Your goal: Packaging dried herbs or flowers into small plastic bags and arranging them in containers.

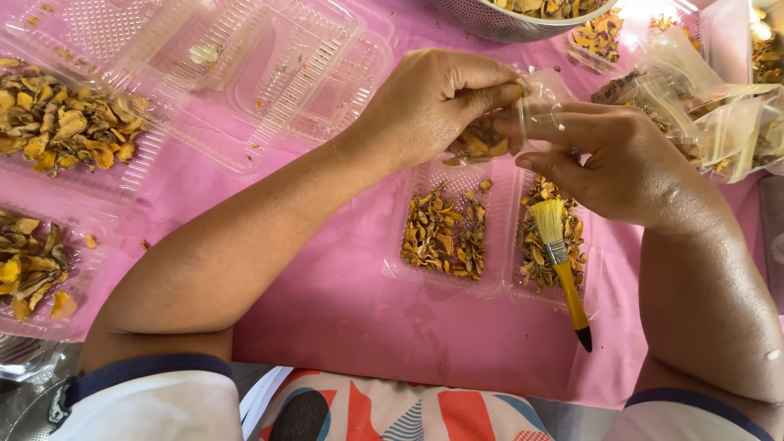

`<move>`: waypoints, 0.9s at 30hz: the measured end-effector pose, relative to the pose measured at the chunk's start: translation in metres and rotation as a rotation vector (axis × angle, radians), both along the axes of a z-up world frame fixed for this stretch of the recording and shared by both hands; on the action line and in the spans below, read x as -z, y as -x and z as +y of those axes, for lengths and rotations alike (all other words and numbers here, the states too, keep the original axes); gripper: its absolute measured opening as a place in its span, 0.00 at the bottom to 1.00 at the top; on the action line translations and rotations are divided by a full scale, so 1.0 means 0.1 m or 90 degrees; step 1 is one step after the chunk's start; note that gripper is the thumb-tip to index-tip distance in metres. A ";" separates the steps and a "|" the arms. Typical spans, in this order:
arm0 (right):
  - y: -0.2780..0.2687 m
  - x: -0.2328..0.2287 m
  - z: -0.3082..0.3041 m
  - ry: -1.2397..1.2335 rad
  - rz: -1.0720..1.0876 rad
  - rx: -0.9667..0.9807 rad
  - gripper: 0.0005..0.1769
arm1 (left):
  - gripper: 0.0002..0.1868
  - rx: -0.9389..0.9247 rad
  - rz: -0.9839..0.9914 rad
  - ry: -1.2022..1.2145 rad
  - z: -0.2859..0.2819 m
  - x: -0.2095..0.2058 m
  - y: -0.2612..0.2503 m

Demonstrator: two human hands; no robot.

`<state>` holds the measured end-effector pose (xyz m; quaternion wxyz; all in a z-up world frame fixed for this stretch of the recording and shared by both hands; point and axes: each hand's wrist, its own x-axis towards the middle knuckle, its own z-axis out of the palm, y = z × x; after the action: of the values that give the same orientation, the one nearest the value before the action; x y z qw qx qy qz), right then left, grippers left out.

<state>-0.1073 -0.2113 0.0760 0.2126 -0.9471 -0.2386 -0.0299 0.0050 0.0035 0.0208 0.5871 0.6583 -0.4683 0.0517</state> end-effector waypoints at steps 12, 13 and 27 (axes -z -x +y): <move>-0.12 0.04 0.17 0.256 0.287 -0.050 0.26 | 0.09 0.095 0.034 -0.127 -0.11 0.13 0.11; -0.12 0.07 0.09 0.250 0.291 -0.048 0.26 | 0.09 0.098 0.037 -0.132 -0.08 0.10 0.10; 0.10 -0.13 0.07 -0.054 -0.053 0.055 0.03 | 0.08 0.069 0.080 0.038 0.06 -0.03 -0.07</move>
<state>-0.1172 -0.2040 0.0894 0.2407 -0.9446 -0.2047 -0.0885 0.0122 0.0096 0.0236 0.6368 0.6162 -0.4634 -0.0078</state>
